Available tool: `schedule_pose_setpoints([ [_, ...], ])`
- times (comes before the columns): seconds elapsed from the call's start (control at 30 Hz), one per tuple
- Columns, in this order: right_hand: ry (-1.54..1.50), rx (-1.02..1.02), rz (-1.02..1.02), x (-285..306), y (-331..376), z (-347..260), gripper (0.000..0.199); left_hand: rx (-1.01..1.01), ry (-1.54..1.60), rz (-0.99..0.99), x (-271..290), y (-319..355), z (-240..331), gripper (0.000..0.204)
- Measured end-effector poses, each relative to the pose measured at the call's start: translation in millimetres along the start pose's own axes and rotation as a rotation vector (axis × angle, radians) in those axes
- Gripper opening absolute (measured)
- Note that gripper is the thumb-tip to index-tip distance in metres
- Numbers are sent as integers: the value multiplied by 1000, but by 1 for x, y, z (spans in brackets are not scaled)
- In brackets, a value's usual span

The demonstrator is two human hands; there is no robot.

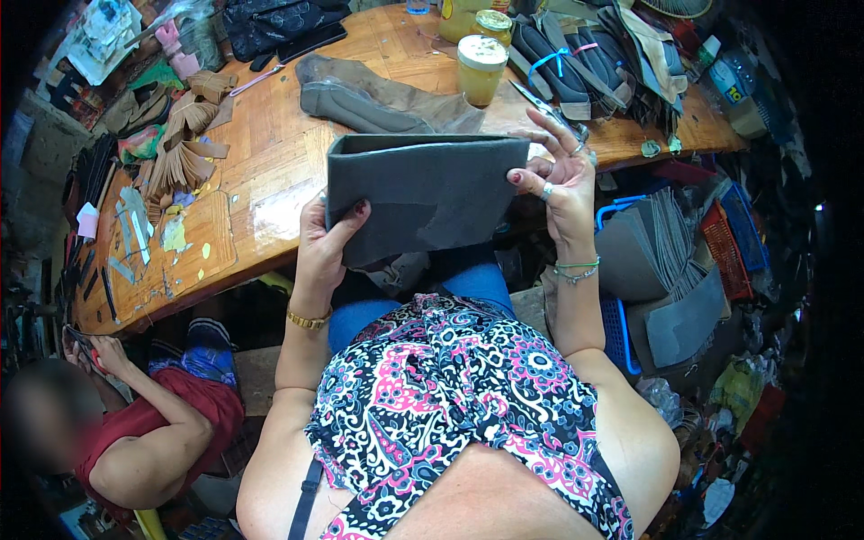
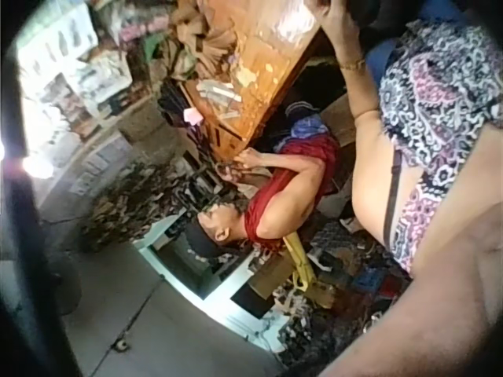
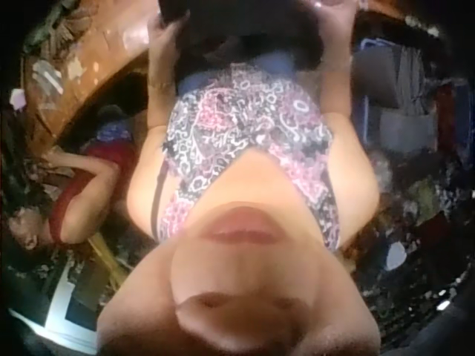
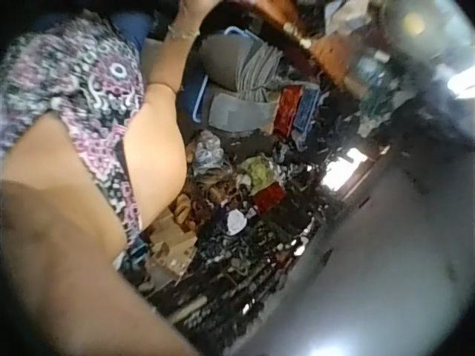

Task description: The person is assembling leather shoe components by aligning them and hammering them together.

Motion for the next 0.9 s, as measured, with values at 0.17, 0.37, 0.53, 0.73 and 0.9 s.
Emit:
schedule_pose_setpoints([
  [0.17,-354,-190,1,-12,7,27,74,-42,85,3,-2,4,-2,23],
  [0.37,-223,-192,14,-11,7,30,74,-73,114,30,11,11,-17,27],
  [0.53,-141,-149,54,-1,3,37,72,-27,96,-16,8,14,-23,29],
  [0.73,-144,-135,45,-2,5,35,70,-208,19,-7,-18,-5,31,25],
  [0.9,-129,-133,85,-4,8,30,66,-256,-66,53,-6,-12,30,21],
])
Point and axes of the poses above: each hand's wrist, its own y-axis away from the middle knuckle, its own x-axis out of the back of the hand, z = x × y, the point moved 8 cm from there along -y, towards the middle knuckle, and after that the axes turned 3 degrees about -x, right-handed, at the moved point
